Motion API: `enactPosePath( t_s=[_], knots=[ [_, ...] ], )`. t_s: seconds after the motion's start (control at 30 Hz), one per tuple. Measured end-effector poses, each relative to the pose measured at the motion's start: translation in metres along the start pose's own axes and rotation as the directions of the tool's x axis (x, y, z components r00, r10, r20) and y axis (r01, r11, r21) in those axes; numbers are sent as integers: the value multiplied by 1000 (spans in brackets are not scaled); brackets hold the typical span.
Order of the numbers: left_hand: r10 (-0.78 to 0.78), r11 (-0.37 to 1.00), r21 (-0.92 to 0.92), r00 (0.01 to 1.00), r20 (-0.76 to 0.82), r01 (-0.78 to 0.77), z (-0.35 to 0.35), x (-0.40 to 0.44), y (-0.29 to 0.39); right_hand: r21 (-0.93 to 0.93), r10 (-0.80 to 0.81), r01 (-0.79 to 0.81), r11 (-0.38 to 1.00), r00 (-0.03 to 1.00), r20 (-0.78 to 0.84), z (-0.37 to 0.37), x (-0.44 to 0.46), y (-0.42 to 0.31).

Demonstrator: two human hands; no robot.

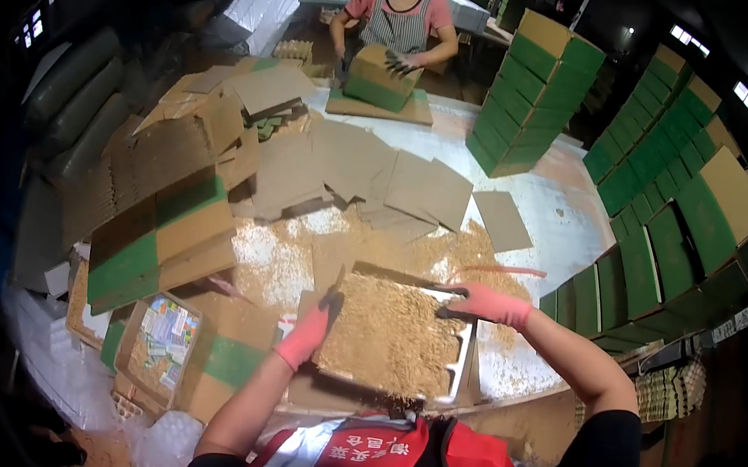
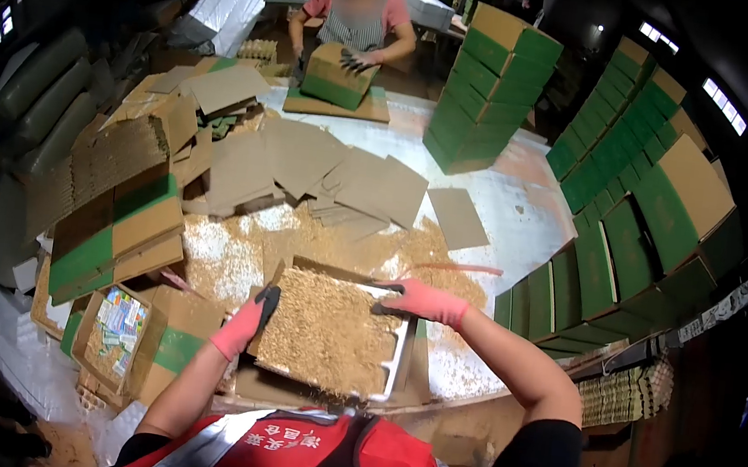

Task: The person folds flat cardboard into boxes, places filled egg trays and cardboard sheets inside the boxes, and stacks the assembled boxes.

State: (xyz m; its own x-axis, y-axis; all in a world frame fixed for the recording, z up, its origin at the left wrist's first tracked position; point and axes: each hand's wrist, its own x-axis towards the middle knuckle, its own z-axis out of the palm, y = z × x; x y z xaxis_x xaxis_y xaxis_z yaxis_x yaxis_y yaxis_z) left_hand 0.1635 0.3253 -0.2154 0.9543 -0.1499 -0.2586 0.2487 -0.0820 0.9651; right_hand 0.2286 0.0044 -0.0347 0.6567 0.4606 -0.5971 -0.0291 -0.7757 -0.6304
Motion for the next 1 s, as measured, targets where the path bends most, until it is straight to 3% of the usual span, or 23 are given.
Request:
enactPosePath(
  t_s=[0.03, 0.07, 0.1, 0.13, 0.17, 0.2, 0.23, 0.27, 0.33, 0.37, 0.43, 0.47, 0.53, 0.57, 0.6, 0.67, 0.7, 0.73, 0.8, 0.87, 1.0],
  knots=[
    [-11, 1000, 23, 1000, -26, 11, 2, -13, 19, -157, 72, -80, 984, 996, -60, 10, 4, -12],
    [-17, 999, 50, 998, -59, 20, 3, -28, 37, -501, -189, 69, 863, 963, -193, 23, 12, -8],
    [11, 984, 177, 996, -86, 4, 3, -29, 22, -785, -471, 128, 606, 853, -224, 39, 20, 1],
    [46, 954, 300, 993, -109, -11, 4, -23, -3, -962, -716, 77, 262, 683, -141, 51, 27, 7],
    [84, 910, 415, 988, -130, -23, 11, -27, 6, -942, -706, 141, 305, 697, -124, 59, 33, 6],
    [-87, 867, 456, 961, -262, 202, 28, -35, 16, -825, -655, 290, 485, 746, -122, 71, 46, 8],
    [-90, 895, 403, 962, -258, 192, 26, -30, 9, -743, -757, 468, 478, 649, -79, 87, 66, 17],
    [-94, 918, 353, 964, -250, 181, 23, -24, 2, -747, -739, 518, 417, 671, 53, 98, 70, 2],
    [-143, 899, 368, 954, -263, 236, 31, -41, 45, -740, -813, 617, 266, 556, 171, 120, 84, 27],
    [-169, 889, 374, 948, -270, 265, 33, -46, 60, -744, -805, 598, 298, 576, 140, 120, 82, 38],
    [67, 771, 610, 928, -366, 185, 39, -48, 47, -749, -781, 558, 356, 618, 90, 100, 71, 70],
    [189, 687, 708, 901, -391, 163, 44, -50, 40, -703, -668, 548, 454, 731, 137, 82, 67, 83],
    [58, 840, 507, 898, -437, 192, 48, -47, 35, -624, -405, 467, 626, 879, 251, 47, 64, 93],
    [-36, 913, 353, 902, -431, 205, 49, -39, 24, -625, -633, 530, 572, 771, 74, 27, 58, 73],
    [-130, 957, 188, 903, -410, 223, 49, -34, 6, -630, -801, 584, 511, 589, -104, 3, 58, 52],
    [-75, 995, 25, 890, -450, 96, 45, -22, -35, -569, -728, 500, 653, 622, -289, -46, 96, 20],
    [-45, 993, 80, 892, -449, 90, 51, -21, -28, -631, -744, 463, 622, 600, -294, -55, 137, 30],
    [-24, 987, 129, 879, -476, 97, 58, -25, -13, -687, -777, 450, 570, 566, -275, -60, 190, 38],
    [-201, 941, 143, 845, -495, 307, 72, -48, 75, -750, -690, 408, 520, 719, -87, -48, 253, 26],
    [57, 934, 325, 833, -550, 150, 64, -56, 50, -712, -645, 475, 518, 763, 40, -20, 347, 46],
    [63, 883, 340, 637, -769, 323, 9, -109, 72, -785, -382, 302, 541, 920, 91, 20, 364, 32]
  ],
)
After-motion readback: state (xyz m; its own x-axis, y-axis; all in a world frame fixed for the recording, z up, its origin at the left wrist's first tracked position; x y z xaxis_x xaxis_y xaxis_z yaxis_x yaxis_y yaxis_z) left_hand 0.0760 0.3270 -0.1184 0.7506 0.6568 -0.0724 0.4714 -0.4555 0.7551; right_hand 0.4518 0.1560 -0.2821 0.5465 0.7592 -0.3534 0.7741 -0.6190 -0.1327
